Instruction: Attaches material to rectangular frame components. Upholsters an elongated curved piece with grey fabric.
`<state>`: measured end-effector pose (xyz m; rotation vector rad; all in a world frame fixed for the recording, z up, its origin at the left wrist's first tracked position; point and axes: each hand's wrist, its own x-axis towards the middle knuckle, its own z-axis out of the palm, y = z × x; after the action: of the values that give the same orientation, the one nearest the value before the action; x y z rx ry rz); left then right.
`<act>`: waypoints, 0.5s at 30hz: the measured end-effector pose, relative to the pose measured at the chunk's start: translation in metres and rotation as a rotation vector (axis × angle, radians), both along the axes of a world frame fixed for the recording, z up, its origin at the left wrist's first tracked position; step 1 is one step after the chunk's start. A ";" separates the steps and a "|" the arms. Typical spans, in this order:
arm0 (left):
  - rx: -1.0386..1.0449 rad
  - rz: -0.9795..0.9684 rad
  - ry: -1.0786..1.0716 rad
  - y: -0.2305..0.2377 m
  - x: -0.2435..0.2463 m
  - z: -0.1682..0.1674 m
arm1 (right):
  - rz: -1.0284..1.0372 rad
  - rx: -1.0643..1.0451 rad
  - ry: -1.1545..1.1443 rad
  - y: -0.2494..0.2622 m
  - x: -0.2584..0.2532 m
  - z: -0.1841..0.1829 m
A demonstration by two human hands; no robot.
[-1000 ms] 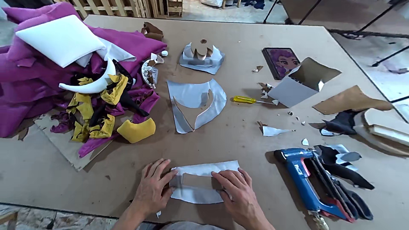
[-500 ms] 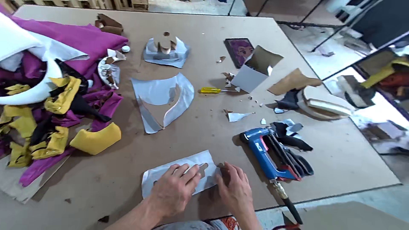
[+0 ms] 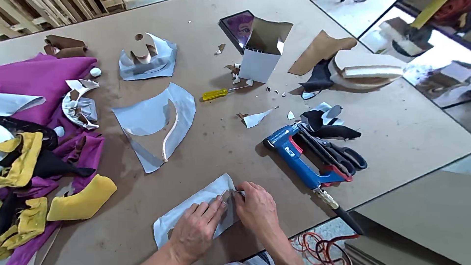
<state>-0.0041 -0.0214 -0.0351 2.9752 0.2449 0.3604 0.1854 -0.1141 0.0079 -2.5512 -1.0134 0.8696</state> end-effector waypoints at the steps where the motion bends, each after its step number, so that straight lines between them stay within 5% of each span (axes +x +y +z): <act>1: 0.011 0.002 0.007 0.000 0.000 -0.002 | 0.002 0.002 0.007 0.000 0.000 0.000; 8: 0.006 0.049 -0.010 0.003 0.003 -0.005 | -0.030 0.090 0.051 0.000 0.006 -0.002; 15: -0.047 0.116 -0.017 -0.003 0.004 -0.005 | 0.018 0.687 -0.371 -0.013 -0.022 -0.050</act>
<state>-0.0003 -0.0249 -0.0404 2.9180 0.4194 0.3864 0.1637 -0.1268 -0.0420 -2.1238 -1.1768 0.0061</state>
